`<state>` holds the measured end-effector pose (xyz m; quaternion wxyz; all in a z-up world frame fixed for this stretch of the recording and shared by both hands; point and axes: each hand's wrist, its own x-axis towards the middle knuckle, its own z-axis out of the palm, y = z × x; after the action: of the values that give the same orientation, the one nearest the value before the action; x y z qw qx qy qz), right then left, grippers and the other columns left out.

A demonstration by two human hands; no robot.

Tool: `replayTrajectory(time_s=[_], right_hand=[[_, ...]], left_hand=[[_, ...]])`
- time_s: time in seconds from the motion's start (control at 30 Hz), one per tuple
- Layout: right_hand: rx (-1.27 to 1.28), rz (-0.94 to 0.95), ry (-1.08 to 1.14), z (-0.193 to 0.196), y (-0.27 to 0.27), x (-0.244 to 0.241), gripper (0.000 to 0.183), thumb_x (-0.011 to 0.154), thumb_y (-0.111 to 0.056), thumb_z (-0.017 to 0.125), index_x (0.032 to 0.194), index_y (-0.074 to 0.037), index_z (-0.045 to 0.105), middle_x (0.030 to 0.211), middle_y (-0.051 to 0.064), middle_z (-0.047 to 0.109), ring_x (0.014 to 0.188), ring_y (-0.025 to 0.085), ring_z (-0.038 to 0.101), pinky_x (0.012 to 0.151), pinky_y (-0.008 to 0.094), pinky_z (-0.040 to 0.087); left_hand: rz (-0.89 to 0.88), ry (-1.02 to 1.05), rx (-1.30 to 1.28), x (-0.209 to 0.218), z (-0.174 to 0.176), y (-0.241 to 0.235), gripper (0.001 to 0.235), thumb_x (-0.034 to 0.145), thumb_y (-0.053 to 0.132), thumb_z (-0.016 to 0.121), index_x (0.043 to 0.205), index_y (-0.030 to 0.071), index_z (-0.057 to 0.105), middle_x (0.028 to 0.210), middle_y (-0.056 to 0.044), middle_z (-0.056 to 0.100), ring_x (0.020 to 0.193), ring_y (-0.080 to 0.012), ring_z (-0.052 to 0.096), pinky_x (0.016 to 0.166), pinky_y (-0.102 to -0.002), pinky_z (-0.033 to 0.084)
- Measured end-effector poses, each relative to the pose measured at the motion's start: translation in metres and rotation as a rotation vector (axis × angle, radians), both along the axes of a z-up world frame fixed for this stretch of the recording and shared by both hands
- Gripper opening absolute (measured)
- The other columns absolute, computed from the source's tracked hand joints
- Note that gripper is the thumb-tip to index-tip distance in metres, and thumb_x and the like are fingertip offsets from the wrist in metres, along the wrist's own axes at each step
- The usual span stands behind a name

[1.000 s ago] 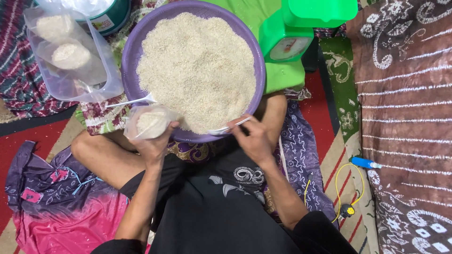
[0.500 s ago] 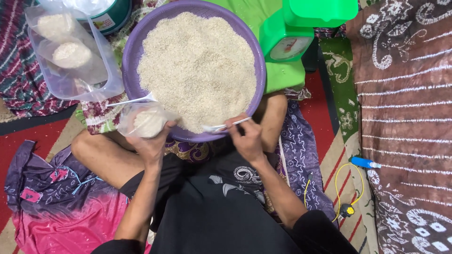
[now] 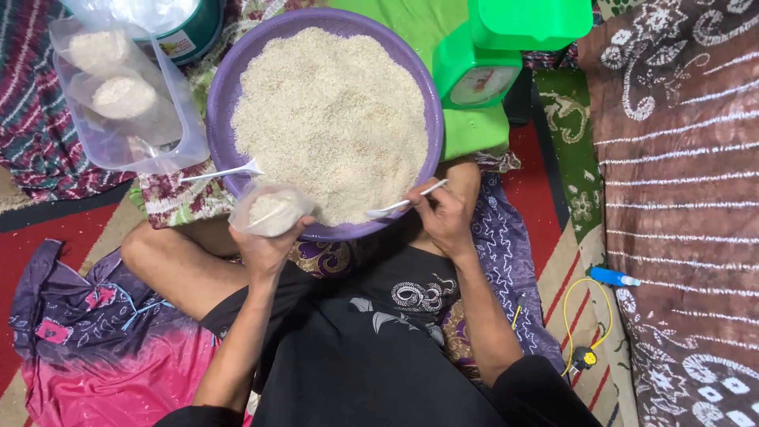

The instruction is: Scooping rice from a large basin into small plastic bags using a spoon and tying them closed.

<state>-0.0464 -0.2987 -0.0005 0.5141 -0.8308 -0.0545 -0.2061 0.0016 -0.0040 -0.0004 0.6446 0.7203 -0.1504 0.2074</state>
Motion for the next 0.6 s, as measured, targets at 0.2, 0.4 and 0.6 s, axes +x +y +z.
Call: replayTrajectory(time_s=[0.2, 0.4, 0.6], right_hand=[[-0.029, 0.026, 0.074, 0.018, 0.010, 0.018, 0.018, 0.103, -0.020, 0.068, 0.090, -0.009, 0.074, 0.071, 0.007, 0.074, 0.066, 0.022, 0.070, 0.065, 0.031, 0.054], [0.024, -0.069, 0.072, 0.035, -0.010, 0.013, 0.020, 0.106, -0.020, 0.066, 0.090, -0.009, 0.072, 0.069, 0.005, 0.072, 0.068, 0.010, 0.062, 0.069, 0.028, 0.052], [-0.013, -0.020, 0.188, 0.022, -0.008, 0.017, 0.018, 0.105, -0.022, 0.067, 0.093, -0.010, 0.074, 0.068, 0.009, 0.073, 0.063, 0.016, 0.064, 0.067, 0.033, 0.054]], left_hand=[[-0.203, 0.125, -0.018, -0.017, 0.003, -0.014, 0.065, 0.059, 0.017, 0.103, 0.111, -0.003, 0.070, 0.096, -0.020, 0.075, 0.091, -0.0365, 0.074, 0.093, -0.053, 0.058], [-0.035, 0.000, -0.105, 0.000, -0.023, -0.003, 0.072, 0.068, 0.029, 0.099, 0.122, 0.002, 0.060, 0.109, -0.015, 0.068, 0.103, -0.0291, 0.068, 0.106, -0.050, 0.052], [-0.127, 0.098, -0.055, -0.006, 0.011, -0.012, 0.064, 0.065, 0.023, 0.100, 0.112, -0.003, 0.067, 0.099, -0.019, 0.072, 0.095, -0.0334, 0.072, 0.097, -0.050, 0.056]])
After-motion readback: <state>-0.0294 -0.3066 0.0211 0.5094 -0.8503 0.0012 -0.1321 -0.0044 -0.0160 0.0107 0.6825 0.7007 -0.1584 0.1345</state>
